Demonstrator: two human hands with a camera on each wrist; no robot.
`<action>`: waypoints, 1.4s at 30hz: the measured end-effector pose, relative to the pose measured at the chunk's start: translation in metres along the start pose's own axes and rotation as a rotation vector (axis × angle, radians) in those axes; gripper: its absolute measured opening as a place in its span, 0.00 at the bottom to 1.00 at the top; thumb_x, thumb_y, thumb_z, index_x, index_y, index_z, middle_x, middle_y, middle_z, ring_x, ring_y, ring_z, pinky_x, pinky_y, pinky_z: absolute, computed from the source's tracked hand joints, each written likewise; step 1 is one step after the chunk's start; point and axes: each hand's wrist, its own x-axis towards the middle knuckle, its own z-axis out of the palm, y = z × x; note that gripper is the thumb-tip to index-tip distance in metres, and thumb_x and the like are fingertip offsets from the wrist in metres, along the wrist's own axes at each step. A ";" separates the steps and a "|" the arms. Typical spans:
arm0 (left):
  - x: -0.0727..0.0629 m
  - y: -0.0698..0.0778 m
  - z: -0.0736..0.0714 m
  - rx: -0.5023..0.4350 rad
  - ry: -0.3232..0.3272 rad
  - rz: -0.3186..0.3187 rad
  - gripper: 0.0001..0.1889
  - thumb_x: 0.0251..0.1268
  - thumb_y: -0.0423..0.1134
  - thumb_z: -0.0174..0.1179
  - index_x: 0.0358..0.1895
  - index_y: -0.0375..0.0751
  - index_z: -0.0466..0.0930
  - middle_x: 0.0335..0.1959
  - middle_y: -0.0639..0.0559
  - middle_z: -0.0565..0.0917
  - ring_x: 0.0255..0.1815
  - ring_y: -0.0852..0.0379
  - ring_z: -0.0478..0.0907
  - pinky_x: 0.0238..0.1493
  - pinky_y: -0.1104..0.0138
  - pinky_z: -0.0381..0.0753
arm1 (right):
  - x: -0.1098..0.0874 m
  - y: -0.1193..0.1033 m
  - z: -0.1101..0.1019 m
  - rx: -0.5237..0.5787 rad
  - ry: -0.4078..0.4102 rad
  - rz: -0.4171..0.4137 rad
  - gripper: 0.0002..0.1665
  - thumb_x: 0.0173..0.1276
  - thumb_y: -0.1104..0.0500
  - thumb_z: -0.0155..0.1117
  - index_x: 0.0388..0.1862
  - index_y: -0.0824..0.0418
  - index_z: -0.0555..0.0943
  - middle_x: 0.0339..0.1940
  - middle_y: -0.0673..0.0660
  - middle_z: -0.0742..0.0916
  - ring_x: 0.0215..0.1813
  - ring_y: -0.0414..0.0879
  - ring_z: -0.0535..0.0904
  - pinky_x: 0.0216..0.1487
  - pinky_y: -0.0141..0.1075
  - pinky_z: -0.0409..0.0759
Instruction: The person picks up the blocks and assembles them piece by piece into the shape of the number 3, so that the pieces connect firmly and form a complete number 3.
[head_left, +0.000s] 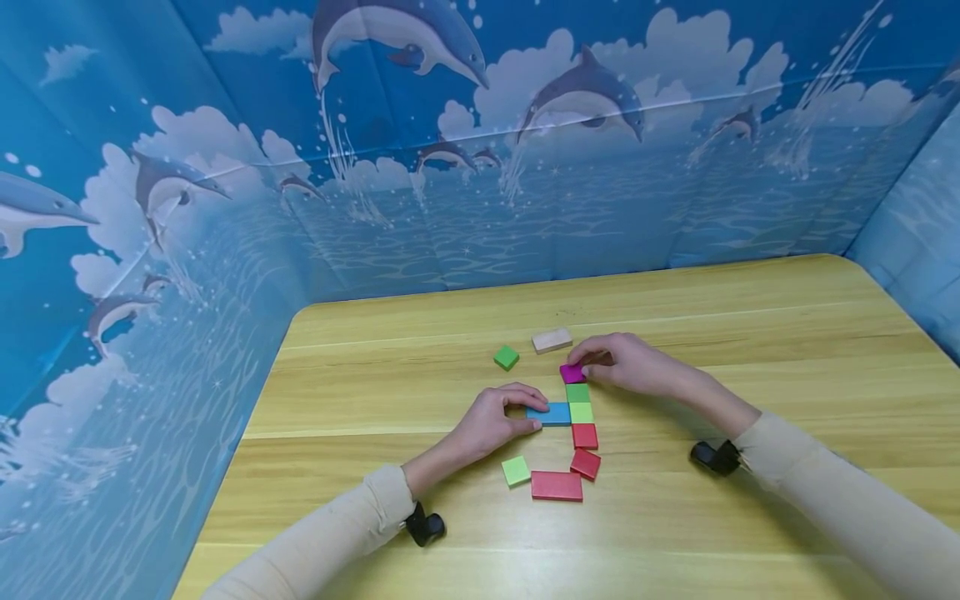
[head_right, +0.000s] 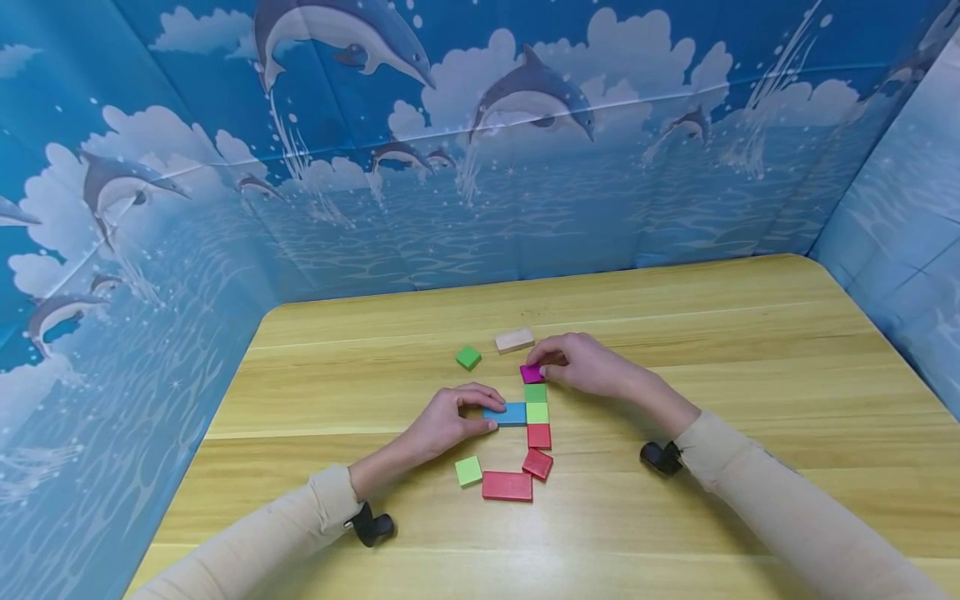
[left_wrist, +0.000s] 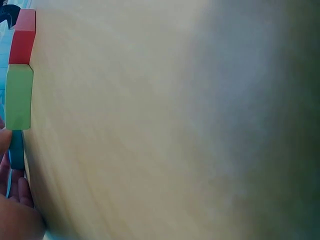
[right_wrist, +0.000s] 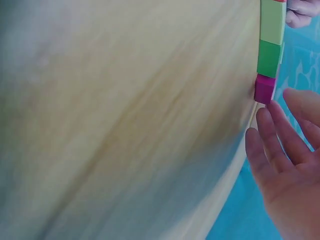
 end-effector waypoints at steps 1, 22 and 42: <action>0.001 -0.003 0.001 0.000 0.001 0.000 0.10 0.63 0.26 0.63 0.47 0.31 0.86 0.52 0.44 0.83 0.59 0.52 0.75 0.64 0.64 0.67 | -0.002 -0.001 0.000 -0.003 0.012 -0.004 0.15 0.72 0.64 0.61 0.54 0.56 0.83 0.53 0.52 0.84 0.57 0.51 0.79 0.57 0.50 0.77; 0.013 -0.042 0.009 0.033 0.015 0.021 0.10 0.62 0.31 0.67 0.46 0.43 0.88 0.50 0.60 0.83 0.58 0.63 0.74 0.64 0.65 0.68 | -0.044 -0.018 0.019 -0.117 0.063 -0.053 0.18 0.68 0.59 0.68 0.56 0.49 0.83 0.59 0.50 0.82 0.64 0.54 0.74 0.61 0.55 0.72; 0.001 -0.002 0.001 0.014 0.004 0.035 0.10 0.63 0.26 0.64 0.47 0.31 0.86 0.52 0.43 0.83 0.58 0.51 0.76 0.63 0.65 0.69 | -0.054 -0.027 0.040 -0.241 0.052 -0.096 0.17 0.66 0.59 0.69 0.54 0.53 0.84 0.61 0.52 0.80 0.64 0.54 0.73 0.61 0.51 0.73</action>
